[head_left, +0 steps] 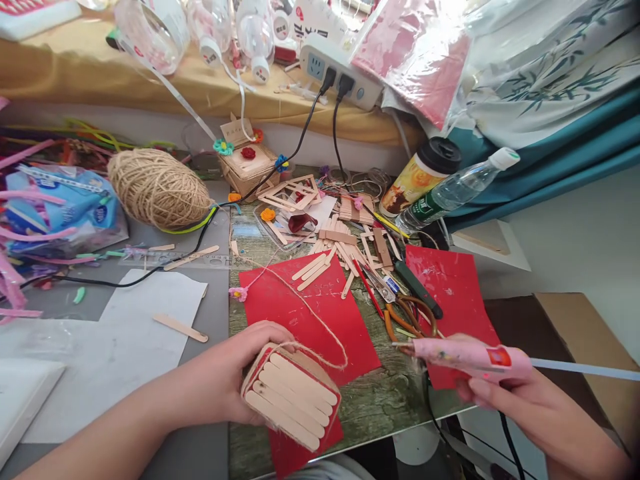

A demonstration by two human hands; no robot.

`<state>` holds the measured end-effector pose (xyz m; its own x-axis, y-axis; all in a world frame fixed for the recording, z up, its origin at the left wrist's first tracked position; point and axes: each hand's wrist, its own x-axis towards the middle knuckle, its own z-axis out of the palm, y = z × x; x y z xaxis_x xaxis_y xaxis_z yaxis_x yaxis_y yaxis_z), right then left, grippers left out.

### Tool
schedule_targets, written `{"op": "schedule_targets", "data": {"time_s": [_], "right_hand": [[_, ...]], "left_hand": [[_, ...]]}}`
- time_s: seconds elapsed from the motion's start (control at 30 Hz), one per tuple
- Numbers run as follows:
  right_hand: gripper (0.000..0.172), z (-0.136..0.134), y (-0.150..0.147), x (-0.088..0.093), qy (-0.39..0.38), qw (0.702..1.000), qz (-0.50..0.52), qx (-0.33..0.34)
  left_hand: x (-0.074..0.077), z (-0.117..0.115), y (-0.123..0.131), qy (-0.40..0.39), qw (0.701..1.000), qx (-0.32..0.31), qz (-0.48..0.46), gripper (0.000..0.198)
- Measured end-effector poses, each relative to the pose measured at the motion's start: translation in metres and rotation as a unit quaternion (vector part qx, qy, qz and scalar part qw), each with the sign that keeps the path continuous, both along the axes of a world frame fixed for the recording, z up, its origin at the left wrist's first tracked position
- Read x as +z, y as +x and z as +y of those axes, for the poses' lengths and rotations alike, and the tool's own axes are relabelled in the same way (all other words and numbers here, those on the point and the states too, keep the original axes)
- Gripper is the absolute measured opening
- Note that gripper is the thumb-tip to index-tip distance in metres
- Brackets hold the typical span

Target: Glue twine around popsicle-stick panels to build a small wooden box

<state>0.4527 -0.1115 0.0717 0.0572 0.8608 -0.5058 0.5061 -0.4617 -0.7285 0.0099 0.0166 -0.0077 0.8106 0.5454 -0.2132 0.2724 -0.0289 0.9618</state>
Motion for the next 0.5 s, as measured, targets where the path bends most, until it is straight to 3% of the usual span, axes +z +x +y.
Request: {"op": "schedule_targets", "data": {"time_s": [0.13, 0.23, 0.37, 0.5], "right_hand": [[0.055, -0.031, 0.039, -0.037, 0.024, 0.981, 0.025, -0.191], [0.053, -0.042, 0.048, -0.054, 0.005, 0.962, 0.028, -0.270], [0.047, -0.039, 0.047, -0.059, -0.008, 0.943, 0.041, -0.330], [0.049, -0.035, 0.045, -0.060, -0.003, 0.937, 0.087, -0.339]], "left_hand": [[0.002, -0.002, 0.001, -0.023, 0.999, 0.039, 0.024, 0.078], [-0.002, -0.005, 0.001, -0.031, 0.998, 0.039, 0.026, 0.080], [-0.010, -0.009, -0.001, -0.014, 0.999, 0.048, 0.015, 0.085], [-0.015, -0.010, -0.002, -0.003, 0.999, 0.047, 0.018, 0.087]]}}
